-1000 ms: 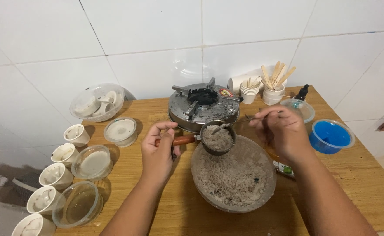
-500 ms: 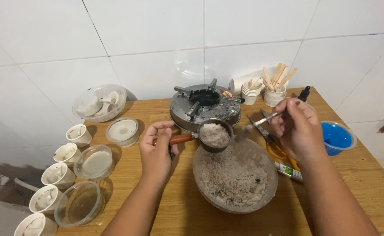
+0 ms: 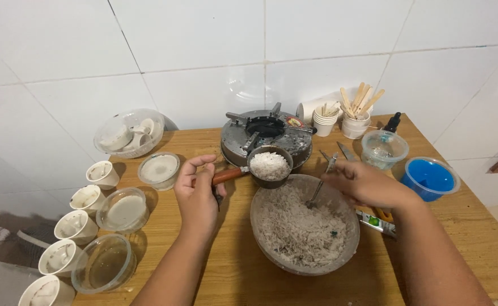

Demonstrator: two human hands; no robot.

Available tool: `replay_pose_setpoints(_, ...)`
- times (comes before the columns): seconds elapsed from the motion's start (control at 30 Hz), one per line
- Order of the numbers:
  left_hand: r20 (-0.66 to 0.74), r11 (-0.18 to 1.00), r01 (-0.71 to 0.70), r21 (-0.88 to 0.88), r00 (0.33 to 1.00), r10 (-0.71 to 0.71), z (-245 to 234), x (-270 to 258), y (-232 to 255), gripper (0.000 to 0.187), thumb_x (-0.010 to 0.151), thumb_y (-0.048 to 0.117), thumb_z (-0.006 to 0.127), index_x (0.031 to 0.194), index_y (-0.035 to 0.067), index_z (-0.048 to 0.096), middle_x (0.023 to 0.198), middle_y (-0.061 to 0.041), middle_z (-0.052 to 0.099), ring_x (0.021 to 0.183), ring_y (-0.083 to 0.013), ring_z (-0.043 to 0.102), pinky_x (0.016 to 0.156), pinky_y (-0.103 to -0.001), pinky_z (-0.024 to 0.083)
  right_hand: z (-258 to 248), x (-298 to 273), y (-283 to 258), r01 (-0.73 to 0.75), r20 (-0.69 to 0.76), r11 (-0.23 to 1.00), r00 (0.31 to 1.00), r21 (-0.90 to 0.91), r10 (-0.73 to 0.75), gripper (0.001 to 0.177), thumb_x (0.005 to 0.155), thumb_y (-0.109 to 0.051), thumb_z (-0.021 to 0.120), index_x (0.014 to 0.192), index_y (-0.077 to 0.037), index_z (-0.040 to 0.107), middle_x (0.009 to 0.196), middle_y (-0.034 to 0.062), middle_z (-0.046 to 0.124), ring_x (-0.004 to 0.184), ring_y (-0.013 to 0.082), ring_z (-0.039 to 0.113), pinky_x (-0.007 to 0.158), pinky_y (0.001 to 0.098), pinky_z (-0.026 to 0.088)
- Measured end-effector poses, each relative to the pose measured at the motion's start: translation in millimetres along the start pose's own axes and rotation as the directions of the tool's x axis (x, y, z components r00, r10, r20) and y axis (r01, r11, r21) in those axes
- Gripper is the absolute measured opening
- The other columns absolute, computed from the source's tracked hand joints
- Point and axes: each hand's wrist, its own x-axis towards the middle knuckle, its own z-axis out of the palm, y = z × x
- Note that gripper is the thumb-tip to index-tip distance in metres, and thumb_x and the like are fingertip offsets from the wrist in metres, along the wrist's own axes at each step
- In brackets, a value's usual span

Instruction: Scooping wax powder from a bowl into a melting pot and cleaning the scoop with scissors.

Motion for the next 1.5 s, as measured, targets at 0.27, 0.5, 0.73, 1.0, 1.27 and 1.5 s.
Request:
replay_pose_setpoints(0.27, -0.010, 1.000, -0.020, -0.014, 1.000, 0.020, -5, 6, -4, 0.018, 0.095, 0.013, 0.054, 0.108, 0.004, 0.064, 0.042, -0.011, 0.048, 0.040, -0.0147, 0.044, 0.042, -0.022, 0.031, -5, 15, 28, -0.057, 0.185, 0.996, 0.980, -0.070, 0.069, 0.040, 0.090, -0.009, 0.066, 0.123, 0.012, 0.074, 0.049, 0.0156, 0.063, 0.036, 0.0177, 0.042, 0.037, 0.0280, 0.036)
replay_pose_setpoints(0.5, -0.028, 0.997, -0.076, 0.024, 0.997, 0.076, -17, 15, -1, 0.018, 0.093, 0.012, 0.054, 0.107, 0.005, 0.064, 0.041, -0.011, 0.048, 0.037, -0.0154, 0.043, 0.040, -0.022, 0.031, -40, 39, 70, -0.037, 0.182, 0.998, 0.982, -0.058, 0.047, 0.022, 0.087, -0.006, 0.070, 0.091, 0.012, 0.081, 0.047, 0.0154, 0.064, 0.038, 0.0176, 0.045, 0.040, 0.0284, 0.035)
replay_pose_setpoints(0.73, -0.008, 0.992, 0.125, 0.020, 0.992, -0.125, -26, 26, -6, 0.016, 0.096, 0.003, 0.049, 0.097, 0.006, 0.065, 0.051, -0.011, 0.051, 0.042, -0.0177, 0.049, 0.043, -0.029, 0.037, -68, 4, 42, -0.039, 0.184, 0.997, 0.982, -0.071, 0.052, 0.024, 0.087, 0.002, 0.060, 0.082, 0.010, 0.081, 0.079, 0.0127, 0.075, 0.077, 0.0198, 0.066, 0.080, 0.0328, 0.047)
replay_pose_setpoints(1.0, 0.403, 0.954, 0.258, 0.151, 0.866, -0.298, -25, 17, -27, 0.025, 0.100, 0.001, 0.044, 0.089, 0.006, 0.065, 0.054, -0.006, 0.055, 0.039, -0.0138, 0.046, 0.034, -0.027, 0.032, -102, 6, 68, 0.060, -0.038, 0.940, 0.998, 0.335, -0.050, 0.009, 0.087, 0.003, 0.069, 0.079, 0.000, 0.072, 0.069, 0.0091, 0.071, 0.050, 0.0175, 0.059, 0.045, 0.0314, 0.043)
replay_pose_setpoints(1.27, 0.499, 0.869, 0.383, 0.313, 0.712, -0.494, -17, 16, -31, 0.017, 0.095, 0.012, 0.050, 0.095, 0.007, 0.067, 0.056, -0.013, 0.062, 0.043, -0.0158, 0.052, 0.038, -0.025, 0.027, -65, 3, -39, -0.082, -0.167, 0.992, 0.981, 0.097, 0.098, 0.021, 0.088, -0.017, 0.066, 0.071, -0.007, 0.058, 0.043, 0.0045, 0.034, 0.033, 0.0134, 0.025, 0.030, 0.0280, 0.008)
replay_pose_setpoints(1.5, 0.532, 0.827, 0.478, 0.297, 0.636, -0.559, -10, 6, 8, 0.028, 0.088, 0.011, 0.060, 0.108, 0.000, 0.076, 0.067, -0.016, 0.068, 0.044, -0.0140, 0.052, 0.036, -0.021, 0.037, 22, 55, -115, 0.011, -0.202, 0.995, 0.979, 0.095, 0.009, 0.025, 0.085, -0.016, 0.069, 0.099, 0.005, 0.070, 0.048, 0.0101, 0.046, 0.036, 0.0177, 0.050, 0.030, 0.0272, 0.041)
